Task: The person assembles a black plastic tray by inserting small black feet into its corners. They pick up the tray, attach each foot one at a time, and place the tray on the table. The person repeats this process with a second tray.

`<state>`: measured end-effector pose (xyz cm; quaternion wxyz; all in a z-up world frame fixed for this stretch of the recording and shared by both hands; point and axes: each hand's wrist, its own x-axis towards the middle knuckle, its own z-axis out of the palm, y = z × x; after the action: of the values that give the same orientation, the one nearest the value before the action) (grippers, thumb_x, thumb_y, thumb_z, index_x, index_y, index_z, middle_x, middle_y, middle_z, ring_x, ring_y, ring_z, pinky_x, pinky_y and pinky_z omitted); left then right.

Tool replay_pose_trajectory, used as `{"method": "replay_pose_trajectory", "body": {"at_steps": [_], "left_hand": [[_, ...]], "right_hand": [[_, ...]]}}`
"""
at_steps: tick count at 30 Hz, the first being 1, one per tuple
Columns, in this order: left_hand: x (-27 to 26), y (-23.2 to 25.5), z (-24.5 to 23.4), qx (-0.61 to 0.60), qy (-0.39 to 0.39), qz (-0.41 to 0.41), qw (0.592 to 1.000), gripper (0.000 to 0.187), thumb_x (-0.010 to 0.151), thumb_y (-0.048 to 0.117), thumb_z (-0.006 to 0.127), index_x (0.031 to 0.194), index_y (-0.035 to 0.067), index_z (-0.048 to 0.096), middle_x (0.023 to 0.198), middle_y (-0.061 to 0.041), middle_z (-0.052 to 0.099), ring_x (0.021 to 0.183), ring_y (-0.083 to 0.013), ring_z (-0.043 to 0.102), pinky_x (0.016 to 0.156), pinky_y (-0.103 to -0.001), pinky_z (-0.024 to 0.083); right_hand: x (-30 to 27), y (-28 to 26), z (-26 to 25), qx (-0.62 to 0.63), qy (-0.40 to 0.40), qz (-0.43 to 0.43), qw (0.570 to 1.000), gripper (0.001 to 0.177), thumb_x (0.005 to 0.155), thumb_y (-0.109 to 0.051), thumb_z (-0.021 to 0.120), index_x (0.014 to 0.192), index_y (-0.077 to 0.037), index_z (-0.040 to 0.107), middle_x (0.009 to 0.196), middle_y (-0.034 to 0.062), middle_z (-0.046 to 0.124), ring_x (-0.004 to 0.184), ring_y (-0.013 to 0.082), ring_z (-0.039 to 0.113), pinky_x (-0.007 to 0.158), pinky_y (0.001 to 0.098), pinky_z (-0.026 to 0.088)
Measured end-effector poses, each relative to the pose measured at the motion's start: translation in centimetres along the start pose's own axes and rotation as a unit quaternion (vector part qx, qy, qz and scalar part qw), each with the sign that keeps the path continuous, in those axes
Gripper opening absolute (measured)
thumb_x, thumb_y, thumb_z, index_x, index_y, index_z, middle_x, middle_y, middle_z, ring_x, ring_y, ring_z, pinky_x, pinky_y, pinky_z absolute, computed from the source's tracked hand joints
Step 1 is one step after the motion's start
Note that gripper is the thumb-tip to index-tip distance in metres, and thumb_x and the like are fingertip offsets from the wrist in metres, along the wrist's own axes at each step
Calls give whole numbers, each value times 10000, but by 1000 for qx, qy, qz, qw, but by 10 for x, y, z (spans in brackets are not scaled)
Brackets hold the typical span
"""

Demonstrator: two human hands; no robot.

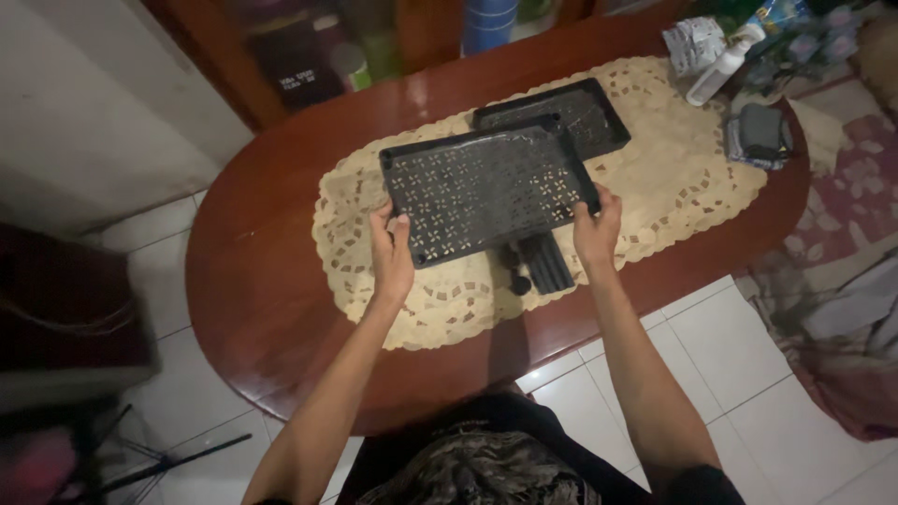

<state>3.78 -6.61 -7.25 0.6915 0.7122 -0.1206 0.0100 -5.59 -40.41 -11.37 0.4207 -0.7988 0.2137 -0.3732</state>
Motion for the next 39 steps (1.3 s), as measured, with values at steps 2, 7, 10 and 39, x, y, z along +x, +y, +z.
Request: {"method": "replay_pose_trajectory", "body": {"at_steps": [2, 7, 10, 39], "left_hand": [[9, -2, 17, 9, -10, -30, 999, 391, 1098, 277, 438, 1382, 11, 468, 1305, -165, 555, 1215, -271, 534, 1091, -401, 386], [31, -6, 63, 95, -2, 61, 994, 373, 1101, 251, 479, 1358, -16, 510, 1337, -196, 531, 1290, -328, 478, 1142, -427, 326], [46, -8, 86, 138, 1, 103, 985, 359, 1092, 229, 506, 1349, -20, 526, 1343, -212, 517, 1299, -364, 466, 1140, -439, 333], [181, -89, 234, 189, -90, -42, 977, 561, 937, 33, 671, 1443, -73, 454, 1421, -229, 507, 1194, -359, 613, 998, -385, 525]], "right_hand": [[16, 11, -7, -27, -11, 1, 1000, 423, 910, -3, 666, 1329, 16, 605, 1212, 177, 548, 1053, 282, 634, 867, 361, 542], [59, 37, -25, -54, -22, -4, 998, 435, 881, 8, 679, 1313, 19, 630, 1174, 177, 573, 1018, 285, 653, 868, 357, 553], [82, 50, -30, -61, -23, 10, 998, 437, 860, 22, 678, 1296, 18, 645, 1162, 180, 580, 1014, 296, 657, 887, 374, 547], [265, 197, -5, -75, -130, 51, 987, 321, 816, 41, 690, 1137, 42, 690, 1006, 186, 675, 931, 349, 690, 883, 416, 545]]}}
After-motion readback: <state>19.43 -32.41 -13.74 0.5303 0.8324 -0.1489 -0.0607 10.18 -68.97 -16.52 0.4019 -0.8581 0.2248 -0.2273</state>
